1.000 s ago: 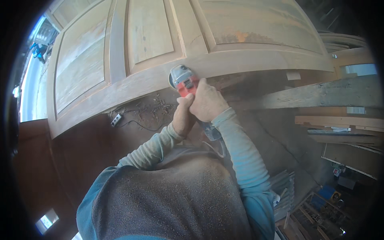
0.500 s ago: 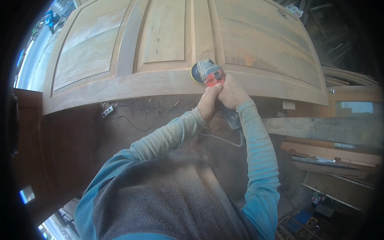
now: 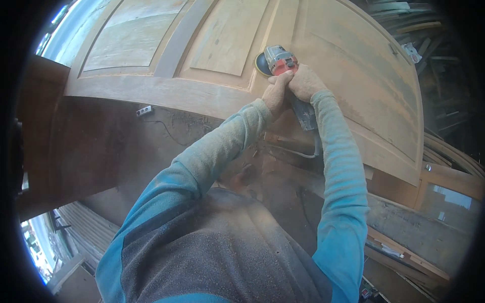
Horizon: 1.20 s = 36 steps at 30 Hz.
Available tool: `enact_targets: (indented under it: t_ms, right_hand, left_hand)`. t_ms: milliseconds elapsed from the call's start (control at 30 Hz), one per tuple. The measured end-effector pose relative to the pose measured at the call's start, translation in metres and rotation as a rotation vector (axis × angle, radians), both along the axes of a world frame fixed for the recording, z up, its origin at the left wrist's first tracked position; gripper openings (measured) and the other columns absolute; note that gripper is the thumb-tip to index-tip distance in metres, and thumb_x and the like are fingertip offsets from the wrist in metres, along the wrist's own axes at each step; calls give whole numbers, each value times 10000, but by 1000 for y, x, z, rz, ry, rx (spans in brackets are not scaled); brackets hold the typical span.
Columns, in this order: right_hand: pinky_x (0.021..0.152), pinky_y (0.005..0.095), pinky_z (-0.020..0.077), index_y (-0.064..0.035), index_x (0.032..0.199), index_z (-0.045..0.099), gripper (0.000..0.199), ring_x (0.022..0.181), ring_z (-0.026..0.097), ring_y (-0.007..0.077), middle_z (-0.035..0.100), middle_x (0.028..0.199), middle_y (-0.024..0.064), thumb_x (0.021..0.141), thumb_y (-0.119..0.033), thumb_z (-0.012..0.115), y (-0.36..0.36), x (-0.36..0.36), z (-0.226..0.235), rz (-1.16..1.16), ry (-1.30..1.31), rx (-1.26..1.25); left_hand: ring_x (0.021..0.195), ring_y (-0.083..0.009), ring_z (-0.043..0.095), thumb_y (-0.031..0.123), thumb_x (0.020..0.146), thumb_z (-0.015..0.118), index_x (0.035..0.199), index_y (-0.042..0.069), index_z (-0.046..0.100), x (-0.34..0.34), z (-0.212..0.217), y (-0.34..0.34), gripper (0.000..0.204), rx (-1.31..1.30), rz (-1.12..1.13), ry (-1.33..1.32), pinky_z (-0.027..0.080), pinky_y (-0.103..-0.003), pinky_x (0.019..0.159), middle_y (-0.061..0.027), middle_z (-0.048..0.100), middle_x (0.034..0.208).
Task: The person sands the surface of a wooden door using a power sander, moving it across the wood panels and frames.
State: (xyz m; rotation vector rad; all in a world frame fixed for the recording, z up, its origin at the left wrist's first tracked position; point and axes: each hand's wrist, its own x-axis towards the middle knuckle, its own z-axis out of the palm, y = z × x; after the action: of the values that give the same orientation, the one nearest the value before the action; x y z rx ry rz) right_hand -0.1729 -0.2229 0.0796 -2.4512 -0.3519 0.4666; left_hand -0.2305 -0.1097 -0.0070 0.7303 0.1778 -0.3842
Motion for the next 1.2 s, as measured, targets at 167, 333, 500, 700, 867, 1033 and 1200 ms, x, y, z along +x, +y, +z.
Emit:
enact_targets:
  t_ms: [167, 333, 500, 700, 867, 1033, 1200]
  right_hand:
    - [904, 424, 545, 2, 1139, 702, 516, 997, 713, 403, 738, 1054, 253, 812, -377, 829, 0, -75, 18, 14, -13, 63]
    - [938, 385, 521, 9, 1201, 654, 532, 1011, 679, 277, 736, 1088, 175, 828, -320, 841, -2, -86, 26, 26, 48, 13]
    - [929, 384, 533, -8, 1168, 698, 503, 1011, 717, 323, 756, 1065, 194, 821, -341, 847, 3, -36, 25, 8, 63, 48]
    - [897, 386, 540, -17, 1167, 717, 468, 978, 724, 308, 761, 1061, 190, 840, -335, 822, 1, 40, 31, 47, 62, 23]
    - [871, 390, 544, -11, 1129, 733, 439, 937, 733, 320, 767, 1015, 198, 844, -337, 806, -16, 106, 29, 22, 78, -22]
    - [871, 402, 550, 5, 1146, 735, 376, 963, 736, 335, 760, 1010, 237, 905, -280, 699, -36, 184, 5, 65, -32, -53]
    - [877, 402, 551, 21, 1163, 737, 401, 984, 734, 351, 755, 1039, 253, 926, -291, 650, -33, 238, 0, 51, -70, -111]
  left_hand:
    - [1168, -205, 608, 494, 1030, 562, 1393, -8, 553, -77, 9, -12, 619, 129, 73, -110, 495, -373, 996, -110, 643, 1263]
    - [1075, -177, 618, 484, 1050, 524, 1334, -26, 610, -87, 2, -26, 590, 185, 194, -223, 493, -346, 948, -111, 670, 1219]
    - [1045, -191, 631, 540, 1011, 559, 1314, -25, 614, -28, -7, -23, 643, 5, 122, -146, 512, -352, 905, -116, 672, 1186]
    - [992, -210, 645, 596, 966, 584, 1290, 7, 628, 48, 5, -30, 674, -3, 160, -36, 548, -374, 853, -121, 674, 1106]
    - [997, -231, 670, 586, 956, 593, 1305, 10, 623, 114, 2, -44, 674, 15, 150, -38, 571, -409, 850, -140, 679, 1143]
    - [993, -264, 700, 583, 939, 594, 1329, -4, 609, 181, 4, -56, 705, 89, 258, -34, 591, -431, 824, -168, 682, 1176]
    - [1021, -297, 711, 595, 927, 583, 1352, -30, 585, 224, 17, -45, 756, 121, 254, -8, 608, -456, 862, -195, 677, 1191]
